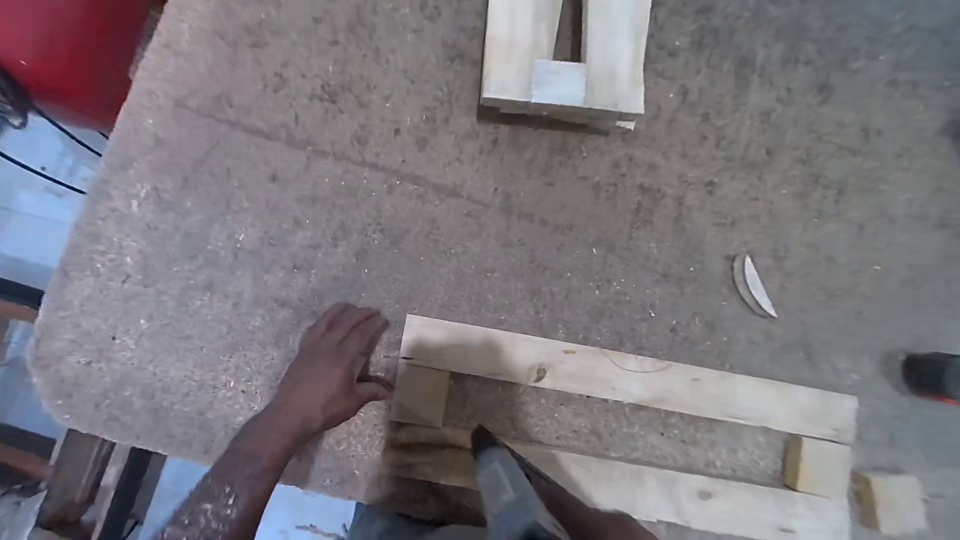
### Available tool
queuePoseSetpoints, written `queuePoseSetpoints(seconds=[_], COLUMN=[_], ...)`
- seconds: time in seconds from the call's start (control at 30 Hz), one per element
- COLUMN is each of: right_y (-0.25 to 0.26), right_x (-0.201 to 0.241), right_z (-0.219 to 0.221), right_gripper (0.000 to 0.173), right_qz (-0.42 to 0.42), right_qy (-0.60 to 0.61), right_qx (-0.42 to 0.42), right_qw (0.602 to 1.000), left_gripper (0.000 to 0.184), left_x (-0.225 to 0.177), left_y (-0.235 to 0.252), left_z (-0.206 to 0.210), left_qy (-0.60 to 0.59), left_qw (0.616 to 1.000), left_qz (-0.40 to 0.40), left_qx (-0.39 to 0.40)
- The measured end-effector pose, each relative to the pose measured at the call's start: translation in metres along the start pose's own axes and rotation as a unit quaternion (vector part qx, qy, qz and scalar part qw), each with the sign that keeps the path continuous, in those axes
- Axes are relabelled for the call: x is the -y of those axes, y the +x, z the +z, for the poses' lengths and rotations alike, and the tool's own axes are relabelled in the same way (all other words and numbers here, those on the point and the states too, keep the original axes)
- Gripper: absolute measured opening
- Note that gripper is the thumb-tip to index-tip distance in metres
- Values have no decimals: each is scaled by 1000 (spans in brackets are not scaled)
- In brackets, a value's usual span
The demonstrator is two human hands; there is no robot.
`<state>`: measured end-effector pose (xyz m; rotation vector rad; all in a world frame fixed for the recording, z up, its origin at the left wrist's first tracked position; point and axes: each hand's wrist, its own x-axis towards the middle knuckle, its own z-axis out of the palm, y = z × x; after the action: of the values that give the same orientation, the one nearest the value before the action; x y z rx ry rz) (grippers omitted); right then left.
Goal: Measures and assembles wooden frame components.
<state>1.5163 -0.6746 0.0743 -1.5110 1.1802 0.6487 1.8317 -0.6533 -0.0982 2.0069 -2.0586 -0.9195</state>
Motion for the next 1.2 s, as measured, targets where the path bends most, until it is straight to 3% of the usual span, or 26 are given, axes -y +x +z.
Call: queuePoseSetpoints(seconds=[0.13, 0.27, 0.4, 0.57, 0.83, 1.03, 1.2], right_y=[55, 92, 110, 123, 131, 138, 137], right_x=[37, 62, 67, 76, 70, 79, 75], right_z=[14, 11, 10, 9, 8, -7, -12], right_gripper=[59, 53, 51, 57, 51, 48, 50], right_qz=[63, 86, 86, 44, 34, 119, 146], right_qy=[-30, -84, -90, -81, -72, -74, -65], right_qx=[25, 59, 37, 20, 21, 111, 130], right_qw=[997, 991, 992, 996, 997, 984, 979], left_gripper=[111, 115, 98, 64, 60, 57, 67], left_x=[-1, 9, 18, 18, 19, 14, 16], left_y=[34, 41, 40, 40, 42, 43, 45], left_z=[13, 36, 50, 50, 53, 53, 56], left_qy=[70, 52, 60, 44, 51, 49, 51], left_qw=[991, 994, 993, 992, 991, 991, 992], left_qz=[50, 75, 105, 114, 115, 112, 106], left_qx=[101, 68, -1, -17, -34, -48, -49])
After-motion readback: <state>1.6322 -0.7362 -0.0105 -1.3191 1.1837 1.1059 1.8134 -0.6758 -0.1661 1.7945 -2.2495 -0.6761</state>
